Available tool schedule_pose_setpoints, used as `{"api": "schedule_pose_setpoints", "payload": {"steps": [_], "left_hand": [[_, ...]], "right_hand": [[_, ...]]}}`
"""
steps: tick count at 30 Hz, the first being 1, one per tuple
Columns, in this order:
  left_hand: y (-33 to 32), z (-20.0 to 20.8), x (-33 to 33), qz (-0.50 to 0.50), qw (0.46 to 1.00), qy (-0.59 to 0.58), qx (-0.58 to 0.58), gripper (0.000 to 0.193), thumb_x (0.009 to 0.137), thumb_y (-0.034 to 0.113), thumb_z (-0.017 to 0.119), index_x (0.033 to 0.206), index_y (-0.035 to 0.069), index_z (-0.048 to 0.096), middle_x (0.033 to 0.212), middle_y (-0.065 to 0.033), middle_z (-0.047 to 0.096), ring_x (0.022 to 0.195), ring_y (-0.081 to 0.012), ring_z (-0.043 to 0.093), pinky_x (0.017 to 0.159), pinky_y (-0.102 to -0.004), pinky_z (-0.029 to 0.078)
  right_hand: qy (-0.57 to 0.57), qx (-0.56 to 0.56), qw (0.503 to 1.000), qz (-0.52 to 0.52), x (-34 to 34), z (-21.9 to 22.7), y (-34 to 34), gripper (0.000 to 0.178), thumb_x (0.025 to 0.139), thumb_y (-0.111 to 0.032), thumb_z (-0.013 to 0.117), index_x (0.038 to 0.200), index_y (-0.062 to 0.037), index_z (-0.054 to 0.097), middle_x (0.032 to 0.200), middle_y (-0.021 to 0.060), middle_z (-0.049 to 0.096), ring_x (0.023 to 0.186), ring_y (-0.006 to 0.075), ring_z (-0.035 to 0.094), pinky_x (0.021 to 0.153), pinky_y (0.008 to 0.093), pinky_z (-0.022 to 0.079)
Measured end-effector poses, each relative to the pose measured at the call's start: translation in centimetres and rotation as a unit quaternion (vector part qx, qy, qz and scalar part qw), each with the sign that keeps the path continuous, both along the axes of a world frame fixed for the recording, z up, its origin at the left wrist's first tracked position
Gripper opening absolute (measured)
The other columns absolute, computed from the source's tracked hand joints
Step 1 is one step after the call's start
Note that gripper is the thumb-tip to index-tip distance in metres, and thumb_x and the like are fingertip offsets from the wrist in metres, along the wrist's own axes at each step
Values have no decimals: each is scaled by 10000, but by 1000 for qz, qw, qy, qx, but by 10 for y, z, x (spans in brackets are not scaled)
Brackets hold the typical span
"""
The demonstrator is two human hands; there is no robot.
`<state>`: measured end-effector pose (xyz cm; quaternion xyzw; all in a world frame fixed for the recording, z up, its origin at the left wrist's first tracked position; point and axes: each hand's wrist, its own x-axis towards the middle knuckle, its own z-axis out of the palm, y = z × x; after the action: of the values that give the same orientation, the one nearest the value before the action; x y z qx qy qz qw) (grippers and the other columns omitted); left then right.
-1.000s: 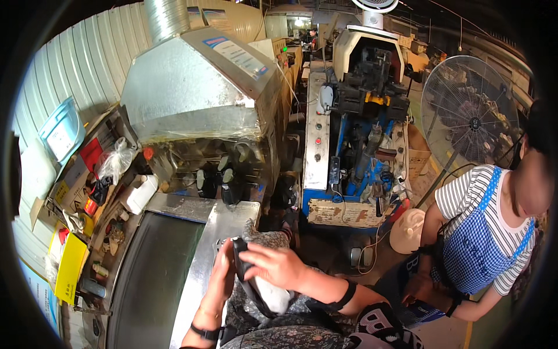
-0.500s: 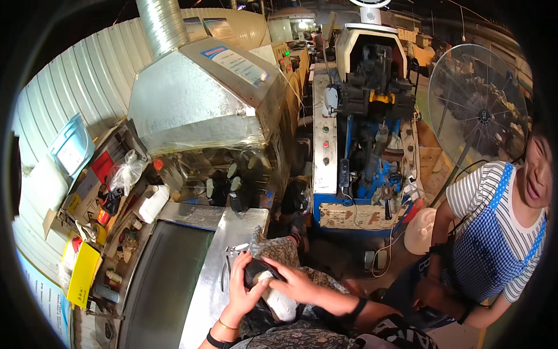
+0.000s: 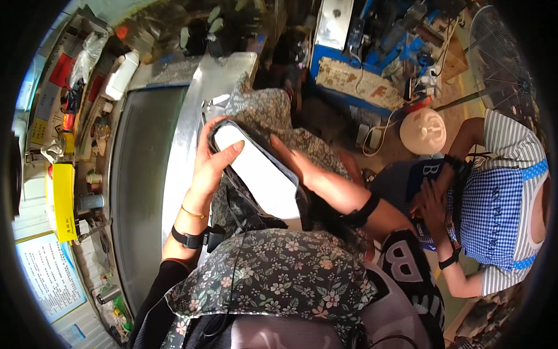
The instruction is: Checking shoe uppers and preparing them for lasting or sole attachment in a manufacturing facility.
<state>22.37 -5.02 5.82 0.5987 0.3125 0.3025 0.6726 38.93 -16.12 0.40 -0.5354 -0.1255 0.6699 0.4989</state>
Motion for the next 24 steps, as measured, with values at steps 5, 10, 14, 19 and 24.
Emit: {"api": "schedule_pose_setpoints", "payload": {"steps": [5, 10, 14, 19, 24], "left_hand": [[0, -5, -6, -24, 1000, 10, -8, 603, 840, 96, 754, 1331, 2, 417, 1159, -88, 588, 1060, -162, 559, 939, -298, 464], [11, -20, -6, -17, 995, 59, 77, 598, 837, 94, 753, 1321, -6, 417, 1163, -99, 588, 1069, -170, 556, 948, -311, 460], [23, 0, -9, -73, 995, 33, -54, 634, 874, 115, 733, 1367, -9, 353, 1192, -95, 568, 1096, -158, 533, 976, -302, 443], [30, 0, -13, -136, 988, 71, 9, 677, 885, 108, 712, 1415, -9, 306, 1230, -85, 536, 1152, -151, 494, 1019, -294, 400], [28, -1, -9, -66, 943, -217, -242, 532, 967, 209, 528, 1429, -19, 396, 1370, -118, 528, 1263, -212, 501, 1085, -330, 373]], "right_hand": [[-277, 54, 929, 241, 14, 39, 0, 562, 1053, -443, 313, 1131, -6, 657, 899, 160, 690, 859, 226, 665, 790, 350, 517], [-757, 183, 583, 230, -16, 65, 13, 378, 930, -190, 523, 1195, 77, 552, 804, 191, 661, 760, 291, 676, 678, 347, 536], [-755, 271, 564, 193, -3, 51, 31, 404, 917, -195, 558, 1223, 67, 528, 764, 149, 659, 685, 318, 661, 634, 403, 532], [-397, 173, 863, 262, 21, 35, -29, 578, 1025, -322, 451, 1482, -9, 285, 1250, 298, 574, 1162, 410, 581, 992, 429, 440], [-223, 210, 945, 117, -1, 20, -23, 578, 1046, -296, 445, 1499, 5, 250, 1404, 216, 483, 1287, 262, 497, 1047, 343, 389]]}}
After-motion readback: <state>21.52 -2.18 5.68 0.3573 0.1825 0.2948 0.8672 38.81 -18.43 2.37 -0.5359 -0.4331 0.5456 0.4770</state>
